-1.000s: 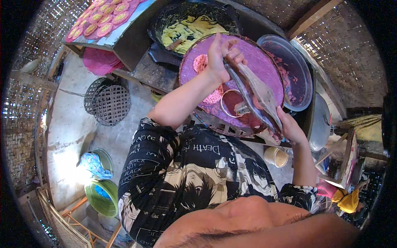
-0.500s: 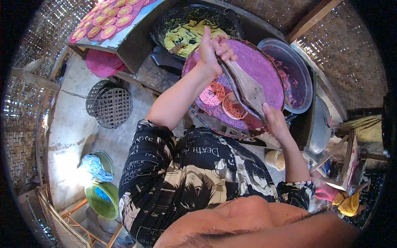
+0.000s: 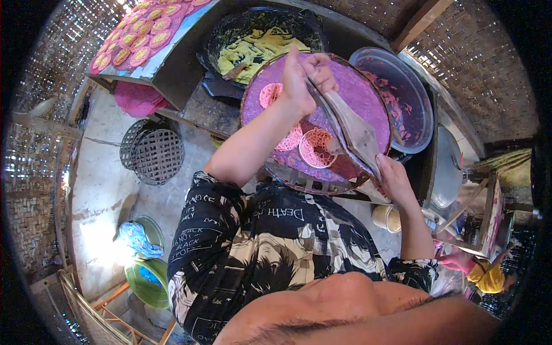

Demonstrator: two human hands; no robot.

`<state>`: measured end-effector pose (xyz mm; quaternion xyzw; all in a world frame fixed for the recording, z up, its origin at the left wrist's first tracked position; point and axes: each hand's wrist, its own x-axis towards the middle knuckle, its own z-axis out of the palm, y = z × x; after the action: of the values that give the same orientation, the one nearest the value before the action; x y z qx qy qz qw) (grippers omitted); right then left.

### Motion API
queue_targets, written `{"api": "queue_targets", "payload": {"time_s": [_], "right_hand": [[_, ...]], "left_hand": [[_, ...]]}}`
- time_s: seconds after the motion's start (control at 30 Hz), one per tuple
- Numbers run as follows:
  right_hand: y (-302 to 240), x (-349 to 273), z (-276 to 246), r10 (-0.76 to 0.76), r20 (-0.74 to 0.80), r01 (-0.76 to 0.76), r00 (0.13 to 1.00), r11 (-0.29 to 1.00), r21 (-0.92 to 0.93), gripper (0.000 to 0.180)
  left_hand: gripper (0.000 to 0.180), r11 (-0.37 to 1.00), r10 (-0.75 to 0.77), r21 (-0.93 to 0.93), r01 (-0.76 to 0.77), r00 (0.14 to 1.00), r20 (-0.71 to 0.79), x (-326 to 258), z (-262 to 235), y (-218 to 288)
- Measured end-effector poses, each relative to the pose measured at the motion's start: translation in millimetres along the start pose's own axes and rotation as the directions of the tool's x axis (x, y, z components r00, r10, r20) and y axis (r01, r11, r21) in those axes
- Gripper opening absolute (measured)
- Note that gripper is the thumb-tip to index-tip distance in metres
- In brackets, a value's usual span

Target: The person uses a metal mold and a wooden stick to form and arrange dough shapes on a circular mesh tray.

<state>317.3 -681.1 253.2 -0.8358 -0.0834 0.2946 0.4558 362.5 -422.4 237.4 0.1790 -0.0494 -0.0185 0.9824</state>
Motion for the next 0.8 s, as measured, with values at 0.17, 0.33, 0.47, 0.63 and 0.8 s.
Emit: {"api": "queue_targets", "payload": {"time_s": [0.17,0.33,0.47,0.63,0.8], "right_hand": [[2.1,-2.1,-7.6,-0.128,0.05,0.113,0.991,0.967,0.227,0.036],[4.2,9.3,-13.4,-0.19,0.117,0.167,0.975,0.968,0.186,0.034],[11.4,22.2,-15.9,-0.265,0.136,0.238,0.955,0.954,0.183,0.034],[17.6,39.8,-24.4,-0.371,0.163,0.332,0.914,0.916,0.223,0.034],[25.6,57.7,-41.7,-0.428,0.153,0.398,0.891,0.897,0.194,0.034]], "left_hand": [[0.059,0.89,-0.135,0.41,0.198,0.975,-0.176,-17.6,3.5,-4.7],[0.039,0.146,-0.036,0.951,0.274,0.962,-0.271,-40.9,-41.6,-48.0],[0.042,0.543,-0.016,0.785,0.298,0.939,-0.345,-52.7,-5.8,-50.0],[0.047,0.284,0.101,0.903,0.322,0.927,-0.362,-78.8,-43.1,-52.3],[0.034,-0.461,0.261,0.837,0.294,0.947,-0.188,-101.7,10.1,-71.6]]}}
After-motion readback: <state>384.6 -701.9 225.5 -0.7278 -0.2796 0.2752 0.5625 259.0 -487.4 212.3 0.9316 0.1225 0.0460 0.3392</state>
